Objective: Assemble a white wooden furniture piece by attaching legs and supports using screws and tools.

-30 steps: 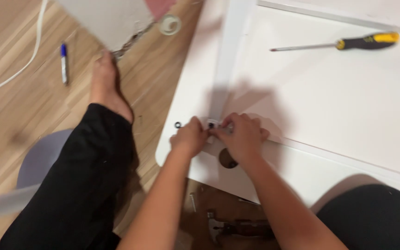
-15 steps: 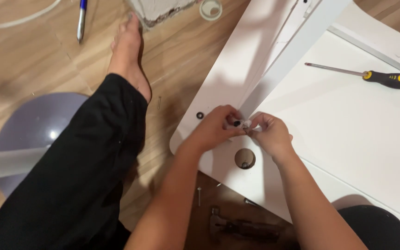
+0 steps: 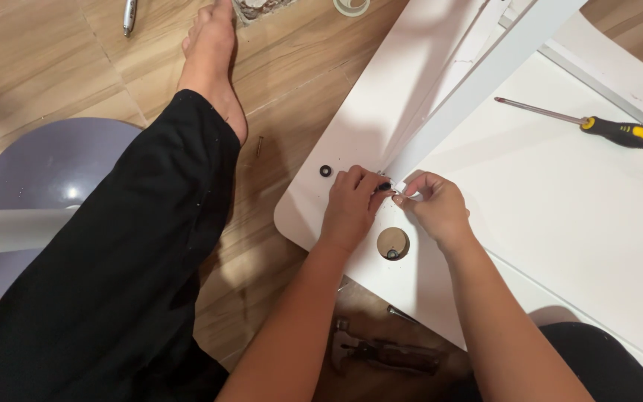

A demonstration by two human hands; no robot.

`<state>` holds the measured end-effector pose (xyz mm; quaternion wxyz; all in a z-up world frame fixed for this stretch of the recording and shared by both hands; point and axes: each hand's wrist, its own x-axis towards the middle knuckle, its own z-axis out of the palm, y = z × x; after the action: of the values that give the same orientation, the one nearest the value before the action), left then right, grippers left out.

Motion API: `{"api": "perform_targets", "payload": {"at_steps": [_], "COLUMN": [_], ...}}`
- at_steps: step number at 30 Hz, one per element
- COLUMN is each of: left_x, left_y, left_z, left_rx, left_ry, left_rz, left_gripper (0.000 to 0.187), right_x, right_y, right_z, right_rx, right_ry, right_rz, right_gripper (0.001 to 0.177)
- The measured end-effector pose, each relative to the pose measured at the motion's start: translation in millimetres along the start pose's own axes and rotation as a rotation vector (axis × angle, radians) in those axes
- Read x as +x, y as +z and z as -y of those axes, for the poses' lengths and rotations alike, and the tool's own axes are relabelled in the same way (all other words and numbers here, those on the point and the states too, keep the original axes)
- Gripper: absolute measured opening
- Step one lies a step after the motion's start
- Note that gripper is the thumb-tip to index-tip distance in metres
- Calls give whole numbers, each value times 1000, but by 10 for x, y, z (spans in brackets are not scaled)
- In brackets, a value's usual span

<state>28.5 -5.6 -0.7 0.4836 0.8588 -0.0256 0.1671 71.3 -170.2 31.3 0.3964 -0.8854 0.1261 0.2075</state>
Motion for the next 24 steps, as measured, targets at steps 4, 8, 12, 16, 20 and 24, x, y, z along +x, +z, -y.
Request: {"api": "perform_targets", "payload": {"at_steps": [4,8,12,16,20,24], "left_x": [54,128,36,30,16,-1], "left_y": [-96,-165,-147,-76,-75,-50], "left_z": [-32,-79,-83,-42,-36,-61], "left_rx": [-55,-160,-135,-109,-30,-18], "left_ry": [-57,-155,-85,-64,-27,-9], "left_rz": [45,124,73,29,5,-7], "left_gripper": [27,32,25,21,18,21], "right_x": [-231,-387,-636,-1119,-1573,-1849], "right_y": [-76,-294,-629,-710,-473,-131], "right_z": [96,-167,-327,-253,-483,-586], "right_rx": [5,-165,-396,-426,-444,-559], "right_ry": [-89,-333,-507,-75,-322,-488], "right_rz": [24,-177,-162,263,514,591], "right_gripper": [19,22,22,17,25,50]}}
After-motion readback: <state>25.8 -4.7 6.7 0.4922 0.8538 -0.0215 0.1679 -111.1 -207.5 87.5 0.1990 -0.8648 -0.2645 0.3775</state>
